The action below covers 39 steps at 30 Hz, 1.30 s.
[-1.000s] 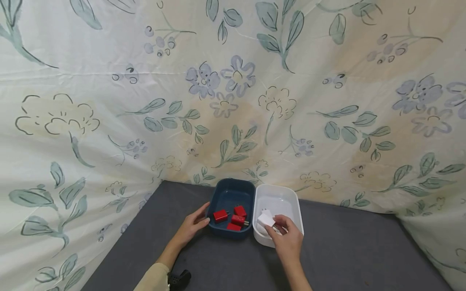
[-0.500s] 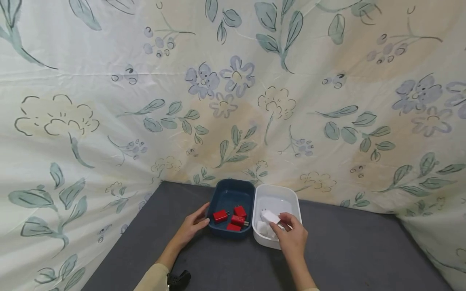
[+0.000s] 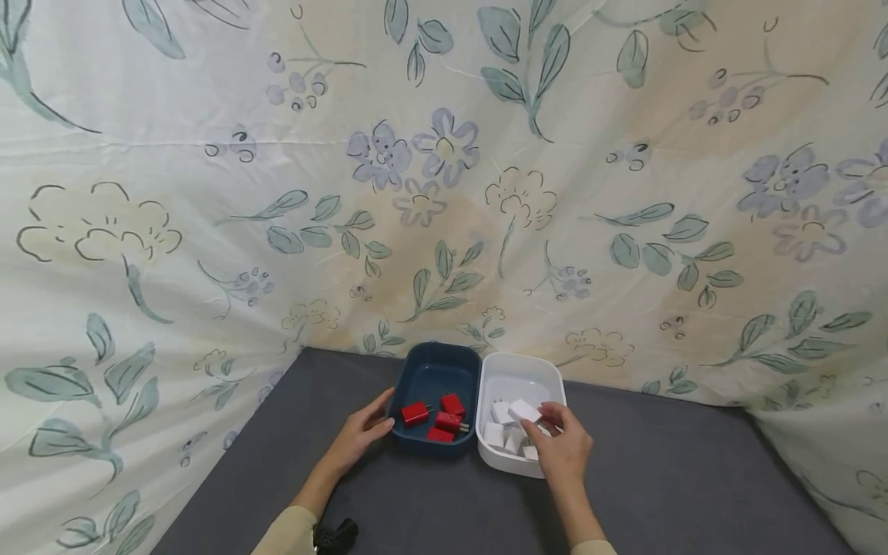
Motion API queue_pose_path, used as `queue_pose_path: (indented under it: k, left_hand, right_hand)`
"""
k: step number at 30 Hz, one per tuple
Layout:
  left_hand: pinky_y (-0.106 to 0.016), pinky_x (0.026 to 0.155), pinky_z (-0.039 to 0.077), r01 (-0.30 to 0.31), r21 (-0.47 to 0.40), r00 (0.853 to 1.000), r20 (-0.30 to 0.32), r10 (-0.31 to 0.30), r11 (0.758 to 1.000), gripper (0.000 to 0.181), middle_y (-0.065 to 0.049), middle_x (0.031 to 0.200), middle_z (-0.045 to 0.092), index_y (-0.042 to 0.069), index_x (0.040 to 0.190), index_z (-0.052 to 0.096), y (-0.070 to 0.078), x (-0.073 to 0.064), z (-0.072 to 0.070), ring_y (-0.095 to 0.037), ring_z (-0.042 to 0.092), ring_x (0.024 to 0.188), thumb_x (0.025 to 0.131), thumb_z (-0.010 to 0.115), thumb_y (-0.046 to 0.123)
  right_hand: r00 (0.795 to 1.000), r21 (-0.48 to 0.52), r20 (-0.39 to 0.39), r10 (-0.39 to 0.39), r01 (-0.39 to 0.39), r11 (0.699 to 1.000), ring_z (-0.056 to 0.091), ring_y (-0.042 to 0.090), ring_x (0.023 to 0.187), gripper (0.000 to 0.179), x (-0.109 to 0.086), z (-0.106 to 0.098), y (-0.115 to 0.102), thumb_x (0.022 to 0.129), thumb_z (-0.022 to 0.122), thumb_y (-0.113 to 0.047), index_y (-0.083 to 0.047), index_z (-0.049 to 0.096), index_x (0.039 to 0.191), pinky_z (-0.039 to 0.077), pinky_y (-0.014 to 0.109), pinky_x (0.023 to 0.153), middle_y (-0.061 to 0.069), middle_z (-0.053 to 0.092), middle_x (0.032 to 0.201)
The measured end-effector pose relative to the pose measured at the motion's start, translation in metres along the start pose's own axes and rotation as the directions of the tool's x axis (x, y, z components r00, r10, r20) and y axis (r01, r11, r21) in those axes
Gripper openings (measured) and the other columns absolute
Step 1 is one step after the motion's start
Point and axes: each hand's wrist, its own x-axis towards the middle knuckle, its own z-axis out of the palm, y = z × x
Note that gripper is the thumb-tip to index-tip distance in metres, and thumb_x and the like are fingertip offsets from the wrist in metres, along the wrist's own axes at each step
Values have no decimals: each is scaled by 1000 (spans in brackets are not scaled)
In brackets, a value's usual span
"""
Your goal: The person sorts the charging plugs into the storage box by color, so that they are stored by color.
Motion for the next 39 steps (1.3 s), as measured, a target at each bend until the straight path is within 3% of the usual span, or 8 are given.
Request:
queue_pose_path:
  k: [4,10,13,21,24,29,31,39]
  left_hand:
    - [-31,101,49,10,7,1000,23,-11,1000,62,-26,144,48,6,153,30,17,-5,-2,-35,55,128,99,57,20]
    - [-26,100,49,13,11,1000,26,-13,1000,62,-28,143,48,4,152,30,23,-7,-2,-36,55,127,99,57,20]
    - [-24,100,48,9,5,1000,28,-9,1000,62,-28,144,47,4,152,30,22,-7,-3,-37,54,127,99,57,19]
    - [-26,100,49,9,-9,999,38,-9,1000,62,-27,144,47,5,153,29,23,-6,-3,-37,54,127,99,56,18]
    - [-29,101,49,15,-10,999,29,-15,1000,61,-27,144,47,7,153,29,12,-2,-2,-37,54,128,99,56,17]
    - [-30,100,50,-5,-1,1000,-17,5,1000,60,-22,143,51,15,153,33,-13,4,2,-34,57,126,99,57,21]
    - [-29,99,50,-6,-1,1000,-21,6,1000,59,-21,142,52,16,153,34,-13,4,2,-33,58,125,99,58,23]
    - [-33,102,49,13,-25,1000,20,-13,1000,61,-26,144,48,8,153,30,7,-1,-2,-38,54,127,99,56,18]
  right_hand:
    - [1000,-36,-13,17,-17,999,55,-12,80,41,4,-3,2,70,85,-2,-1,69,107,46,-1,71,17,73,102]
    - [997,-95,-13,74,-75,993,67,22,97,43,10,-7,4,75,83,-8,-2,66,114,41,-4,68,18,71,108]
    - [993,-113,-11,116,-116,987,67,30,100,44,11,-7,5,77,82,-10,-2,64,116,38,-5,65,19,70,110]
    - [994,-132,-24,108,-110,985,68,31,100,42,18,-5,10,78,81,-11,-2,65,116,38,-4,66,19,69,110]
    - [993,-149,-34,112,-116,982,67,30,100,41,22,-4,11,79,81,-12,-2,64,116,38,-2,67,19,69,110]
    - [990,-158,-58,130,-138,978,66,33,101,41,25,-4,13,80,80,-10,0,64,116,55,29,84,21,68,110]
    - [988,-166,-64,138,-147,975,66,33,101,41,26,-4,14,80,79,-10,0,63,117,53,44,87,21,68,111]
    - [987,-171,-73,146,-157,973,65,32,101,40,28,-4,15,81,78,-11,-1,64,117,53,36,84,20,67,112]
